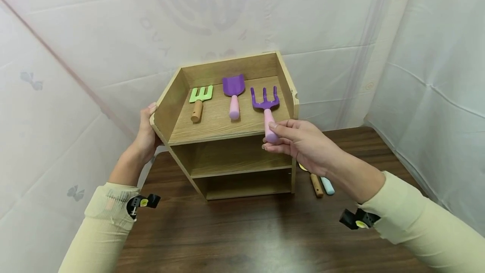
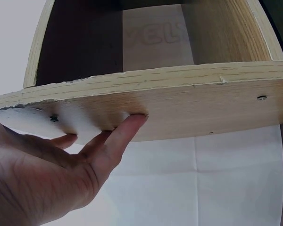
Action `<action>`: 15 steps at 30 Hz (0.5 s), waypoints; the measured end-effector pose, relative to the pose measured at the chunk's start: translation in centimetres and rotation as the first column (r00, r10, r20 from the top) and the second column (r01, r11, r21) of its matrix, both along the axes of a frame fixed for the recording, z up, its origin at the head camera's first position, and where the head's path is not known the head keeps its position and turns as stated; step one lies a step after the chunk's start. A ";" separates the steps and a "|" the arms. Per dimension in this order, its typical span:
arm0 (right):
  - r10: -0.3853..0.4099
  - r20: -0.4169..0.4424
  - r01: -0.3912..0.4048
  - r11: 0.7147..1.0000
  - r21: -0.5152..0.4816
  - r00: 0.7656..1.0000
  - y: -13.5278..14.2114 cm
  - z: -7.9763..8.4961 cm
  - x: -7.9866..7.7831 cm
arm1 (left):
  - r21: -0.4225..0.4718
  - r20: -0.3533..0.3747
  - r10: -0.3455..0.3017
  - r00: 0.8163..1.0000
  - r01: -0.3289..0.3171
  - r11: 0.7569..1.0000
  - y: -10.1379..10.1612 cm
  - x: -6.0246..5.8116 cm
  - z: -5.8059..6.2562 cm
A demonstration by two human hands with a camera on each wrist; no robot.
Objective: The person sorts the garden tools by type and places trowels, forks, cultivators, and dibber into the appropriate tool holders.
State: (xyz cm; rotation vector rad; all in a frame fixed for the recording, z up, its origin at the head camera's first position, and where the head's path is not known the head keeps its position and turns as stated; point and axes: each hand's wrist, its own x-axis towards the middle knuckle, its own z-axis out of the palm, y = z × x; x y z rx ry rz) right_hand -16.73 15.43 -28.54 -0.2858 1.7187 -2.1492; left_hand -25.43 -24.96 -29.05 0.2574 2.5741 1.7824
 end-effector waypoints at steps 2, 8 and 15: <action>-0.006 0.000 0.006 1.000 0.002 1.000 -0.2 0.1 0.0 | 0.000 0.005 0.003 1.000 -0.003 1.000 0.0 0.0 0.0; -0.017 -0.010 0.017 1.000 -0.006 1.000 -0.6 0.5 0.2 | 0.004 0.011 0.001 1.000 -0.001 1.000 0.0 0.0 0.0; -0.030 -0.008 0.030 1.000 0.001 1.000 -1.0 0.7 0.1 | 0.012 0.015 0.001 1.000 -0.001 1.000 -0.1 0.0 -0.1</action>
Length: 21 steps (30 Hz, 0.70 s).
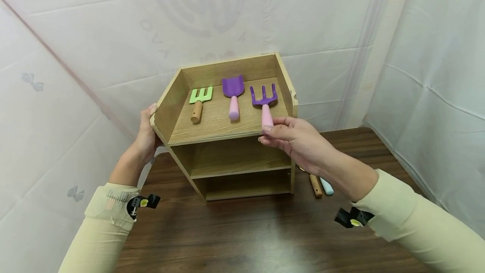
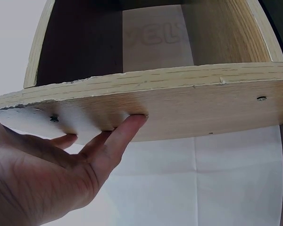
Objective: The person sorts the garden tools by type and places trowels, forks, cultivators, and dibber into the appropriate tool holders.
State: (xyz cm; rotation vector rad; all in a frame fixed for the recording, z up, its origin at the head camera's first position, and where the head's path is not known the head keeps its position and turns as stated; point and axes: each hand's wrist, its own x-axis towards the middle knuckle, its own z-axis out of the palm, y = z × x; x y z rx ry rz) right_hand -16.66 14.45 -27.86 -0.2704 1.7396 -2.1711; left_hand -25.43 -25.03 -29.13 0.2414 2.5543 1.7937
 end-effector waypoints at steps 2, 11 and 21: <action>-0.006 0.001 0.006 1.000 -0.005 1.000 -0.1 0.1 -0.1 | 0.002 -0.001 0.001 1.000 -0.001 1.000 0.0 0.0 0.0; -0.004 -0.009 0.004 0.999 -0.033 1.000 -0.7 0.2 -0.7 | 0.004 0.003 0.008 1.000 -0.008 1.000 -0.1 0.0 -0.1; -0.011 0.070 0.022 0.987 -0.158 0.998 -1.0 0.1 -1.2 | -0.014 -0.002 0.010 1.000 -0.011 1.000 -0.1 0.0 -0.2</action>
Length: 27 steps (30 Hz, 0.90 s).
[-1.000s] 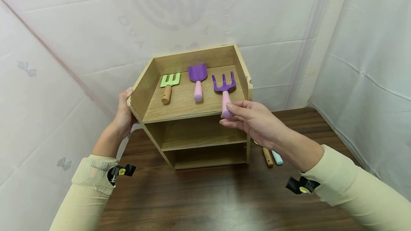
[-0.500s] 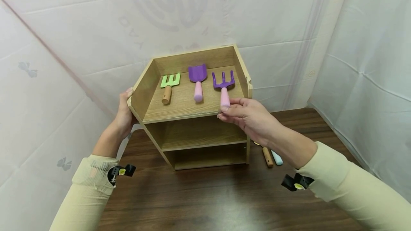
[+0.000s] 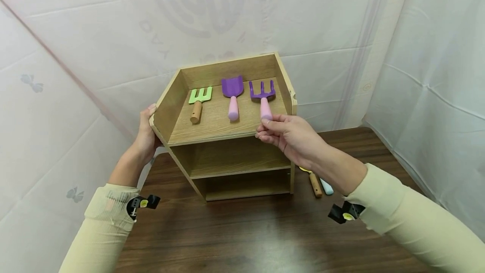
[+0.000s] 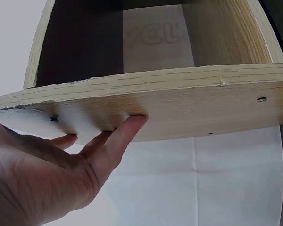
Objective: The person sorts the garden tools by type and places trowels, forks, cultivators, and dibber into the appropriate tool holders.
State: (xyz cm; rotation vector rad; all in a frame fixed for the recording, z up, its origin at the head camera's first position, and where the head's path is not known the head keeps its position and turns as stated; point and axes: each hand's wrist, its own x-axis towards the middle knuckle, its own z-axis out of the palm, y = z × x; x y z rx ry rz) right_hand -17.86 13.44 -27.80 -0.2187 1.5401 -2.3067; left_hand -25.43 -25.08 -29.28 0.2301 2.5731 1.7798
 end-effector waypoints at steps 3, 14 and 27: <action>-0.002 0.027 0.003 1.000 -0.028 1.000 -0.2 -0.1 0.0 | 0.010 0.001 0.002 1.000 -0.002 1.000 0.0 -0.1 0.0; -0.002 0.057 0.006 0.998 -0.062 0.998 -0.1 -0.6 -0.1 | 0.014 -0.001 -0.001 1.000 0.001 1.000 0.4 -0.1 0.0; -0.020 0.019 0.018 0.997 0.070 1.000 -0.5 -1.0 -0.3 | 0.011 0.000 -0.003 1.000 0.003 1.000 0.1 0.0 0.1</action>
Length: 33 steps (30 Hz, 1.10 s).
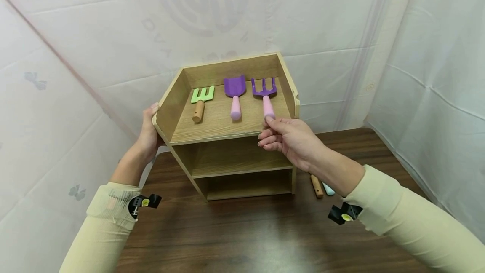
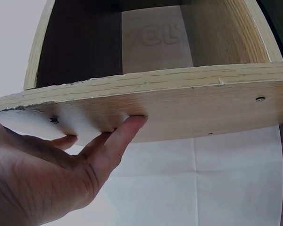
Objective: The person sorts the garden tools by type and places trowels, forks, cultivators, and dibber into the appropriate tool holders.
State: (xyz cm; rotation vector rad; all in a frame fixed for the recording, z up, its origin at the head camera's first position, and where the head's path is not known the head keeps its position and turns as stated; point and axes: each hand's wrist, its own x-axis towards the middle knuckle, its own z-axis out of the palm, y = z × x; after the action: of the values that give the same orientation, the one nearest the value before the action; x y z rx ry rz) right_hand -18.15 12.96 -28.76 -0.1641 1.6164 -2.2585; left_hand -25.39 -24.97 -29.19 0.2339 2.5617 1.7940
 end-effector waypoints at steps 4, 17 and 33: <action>0.006 -0.005 -0.006 1.000 0.025 1.000 0.1 0.0 0.1 | 0.001 -0.008 -0.004 1.000 0.004 1.000 0.0 0.0 0.1; 0.002 -0.009 -0.001 0.998 0.056 1.000 0.1 0.0 0.3 | 0.008 0.004 -0.001 1.000 0.001 1.000 0.0 -0.1 0.0; -0.045 -0.054 0.053 0.985 0.163 0.998 0.2 -0.6 0.5 | 0.022 0.006 -0.018 1.000 0.018 1.000 -0.1 -0.2 0.0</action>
State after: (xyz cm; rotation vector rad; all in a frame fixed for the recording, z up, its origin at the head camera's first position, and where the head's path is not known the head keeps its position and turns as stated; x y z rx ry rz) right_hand -17.67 13.13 -29.32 -0.1410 1.8435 -2.1598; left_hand -25.56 -25.10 -29.18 0.2506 2.5285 1.8155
